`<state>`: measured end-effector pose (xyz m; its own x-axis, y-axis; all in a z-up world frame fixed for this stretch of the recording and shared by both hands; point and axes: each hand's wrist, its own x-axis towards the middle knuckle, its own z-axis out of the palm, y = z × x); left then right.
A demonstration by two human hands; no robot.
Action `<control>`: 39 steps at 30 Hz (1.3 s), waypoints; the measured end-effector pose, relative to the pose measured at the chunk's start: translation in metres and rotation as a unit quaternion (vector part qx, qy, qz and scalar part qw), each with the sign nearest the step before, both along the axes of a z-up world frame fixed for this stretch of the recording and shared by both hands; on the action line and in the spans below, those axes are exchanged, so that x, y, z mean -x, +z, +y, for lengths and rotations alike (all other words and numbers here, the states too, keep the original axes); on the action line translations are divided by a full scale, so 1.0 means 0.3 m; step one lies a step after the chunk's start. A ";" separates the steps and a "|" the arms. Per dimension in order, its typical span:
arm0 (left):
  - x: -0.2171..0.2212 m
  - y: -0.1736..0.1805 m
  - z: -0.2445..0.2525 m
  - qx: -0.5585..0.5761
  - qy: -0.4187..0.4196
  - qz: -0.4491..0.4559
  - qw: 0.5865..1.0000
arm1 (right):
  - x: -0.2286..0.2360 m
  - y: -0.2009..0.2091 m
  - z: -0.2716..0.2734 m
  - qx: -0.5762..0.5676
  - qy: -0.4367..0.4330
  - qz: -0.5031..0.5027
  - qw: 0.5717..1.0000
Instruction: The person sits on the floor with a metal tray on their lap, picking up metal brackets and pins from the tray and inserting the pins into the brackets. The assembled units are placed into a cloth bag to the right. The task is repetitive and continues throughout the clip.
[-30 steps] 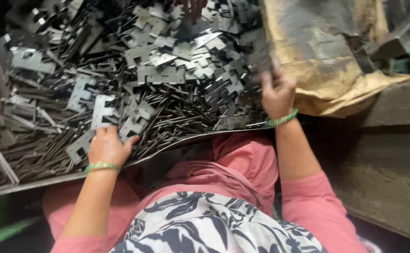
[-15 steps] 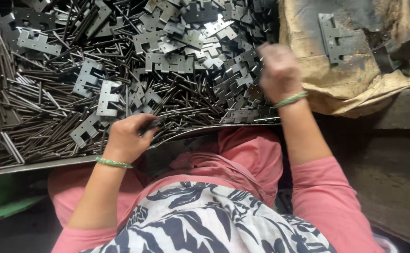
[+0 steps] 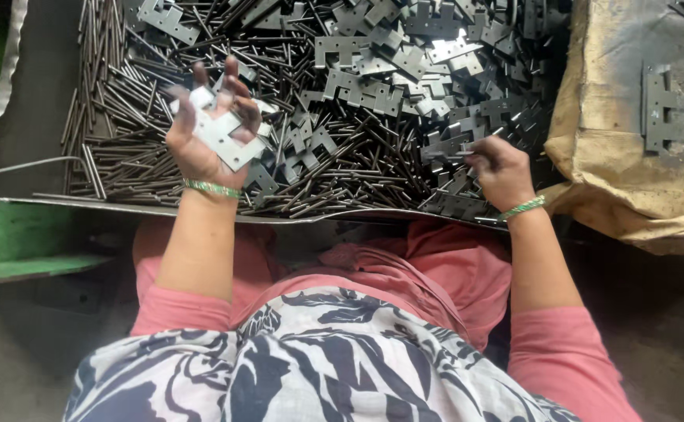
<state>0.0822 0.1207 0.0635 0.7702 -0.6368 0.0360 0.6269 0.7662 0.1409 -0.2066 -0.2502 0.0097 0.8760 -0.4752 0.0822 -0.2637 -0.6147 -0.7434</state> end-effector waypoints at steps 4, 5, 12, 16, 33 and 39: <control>0.013 -0.027 -0.069 -0.351 -0.097 -0.196 0.910 | -0.006 0.058 0.064 -0.157 -0.047 -0.118 0.979; 0.038 -0.051 -0.098 -0.477 -0.148 -0.227 0.836 | -0.004 0.069 0.078 -0.166 -0.047 -0.121 0.978; 0.209 -0.216 -0.070 -0.709 -0.156 -0.671 0.152 | -0.004 0.067 0.167 -0.133 -0.019 -0.068 0.989; 0.254 -0.172 -0.063 -0.712 -0.082 -0.676 0.168 | -0.020 0.046 0.209 -0.079 -0.010 -0.035 0.996; 0.255 -0.141 -0.063 -0.208 -0.104 -0.036 0.972 | -0.147 0.200 0.368 -0.554 -0.045 -0.150 0.818; 0.438 -0.196 -0.221 -0.144 -0.146 0.107 0.973 | -0.158 0.228 0.600 -0.033 0.206 -0.089 0.974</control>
<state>-0.0493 0.0543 0.0048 0.5247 -0.7898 -0.3176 0.8508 0.4988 0.1652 -0.1591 -0.0703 0.0780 0.9682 -0.0965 0.2310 0.1309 -0.5912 -0.7958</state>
